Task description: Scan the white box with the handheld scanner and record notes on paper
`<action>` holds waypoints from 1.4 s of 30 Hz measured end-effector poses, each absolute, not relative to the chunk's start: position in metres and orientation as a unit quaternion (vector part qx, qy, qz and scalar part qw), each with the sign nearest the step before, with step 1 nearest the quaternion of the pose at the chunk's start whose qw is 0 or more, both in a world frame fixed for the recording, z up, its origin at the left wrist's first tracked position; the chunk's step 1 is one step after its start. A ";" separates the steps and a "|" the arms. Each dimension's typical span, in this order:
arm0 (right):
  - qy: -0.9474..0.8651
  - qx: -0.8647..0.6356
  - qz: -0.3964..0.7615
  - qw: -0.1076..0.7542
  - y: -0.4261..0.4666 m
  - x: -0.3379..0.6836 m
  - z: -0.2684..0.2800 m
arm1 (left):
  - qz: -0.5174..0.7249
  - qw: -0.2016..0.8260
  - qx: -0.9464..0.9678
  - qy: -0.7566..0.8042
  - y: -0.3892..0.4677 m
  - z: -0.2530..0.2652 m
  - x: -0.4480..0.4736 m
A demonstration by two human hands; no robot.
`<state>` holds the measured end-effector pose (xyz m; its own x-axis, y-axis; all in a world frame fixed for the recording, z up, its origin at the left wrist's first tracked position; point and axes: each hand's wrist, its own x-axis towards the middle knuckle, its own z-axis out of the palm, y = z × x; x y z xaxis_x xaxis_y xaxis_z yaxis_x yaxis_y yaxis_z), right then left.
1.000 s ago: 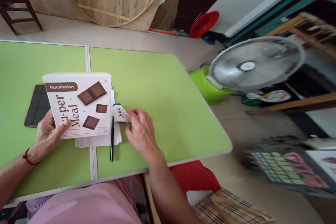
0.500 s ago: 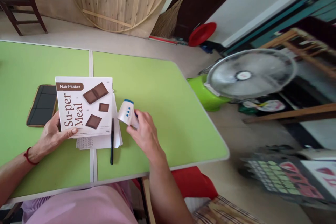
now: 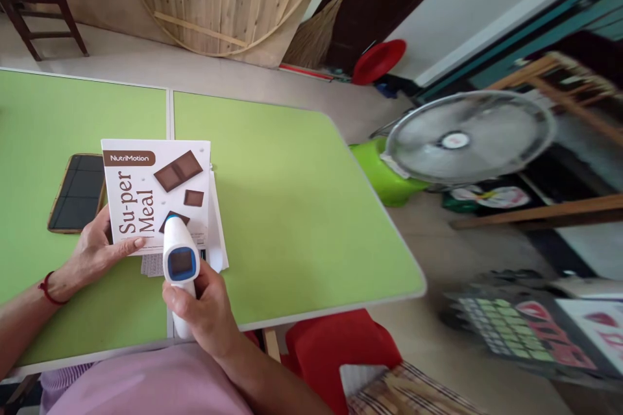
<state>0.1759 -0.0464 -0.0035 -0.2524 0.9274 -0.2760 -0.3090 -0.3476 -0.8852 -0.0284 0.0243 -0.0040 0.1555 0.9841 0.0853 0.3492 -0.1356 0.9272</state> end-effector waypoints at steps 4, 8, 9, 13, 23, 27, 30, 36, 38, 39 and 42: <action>-0.345 -0.420 0.716 0.438 -0.045 0.173 -0.001 | 0.392 0.399 0.647 0.519 0.024 -0.001 -0.028; -0.348 -0.421 0.712 0.442 -0.044 0.169 -0.002 | 0.394 0.408 0.643 0.515 0.025 0.002 -0.027; -0.350 -0.424 0.710 0.441 -0.045 0.169 -0.003 | 0.395 0.407 0.643 0.514 0.025 0.002 -0.027; -0.359 -0.431 0.702 0.438 -0.045 0.169 -0.004 | 0.391 0.397 0.650 0.517 0.026 0.002 -0.027; -0.364 -0.411 0.704 0.450 -0.045 0.167 -0.003 | 0.388 0.393 0.660 0.509 0.026 0.001 -0.029; -0.363 -0.413 0.706 0.446 -0.045 0.167 -0.001 | 0.383 0.391 0.659 0.515 0.026 -0.001 -0.029; -0.364 -0.415 0.705 0.445 -0.046 0.167 -0.001 | 0.387 0.390 0.660 0.513 0.026 -0.001 -0.030; -0.367 -0.413 0.698 0.455 -0.048 0.165 -0.005 | 0.395 0.390 0.664 0.501 0.027 0.001 -0.030; -0.364 -0.406 0.702 0.458 -0.049 0.164 -0.005 | 0.395 0.390 0.666 0.498 0.027 0.002 -0.029; -0.361 -0.404 0.704 0.460 -0.049 0.164 -0.005 | 0.395 0.390 0.667 0.496 0.027 0.002 -0.029; -0.351 -0.401 0.708 0.463 -0.050 0.163 -0.005 | 0.393 0.390 0.670 0.496 0.027 0.003 -0.029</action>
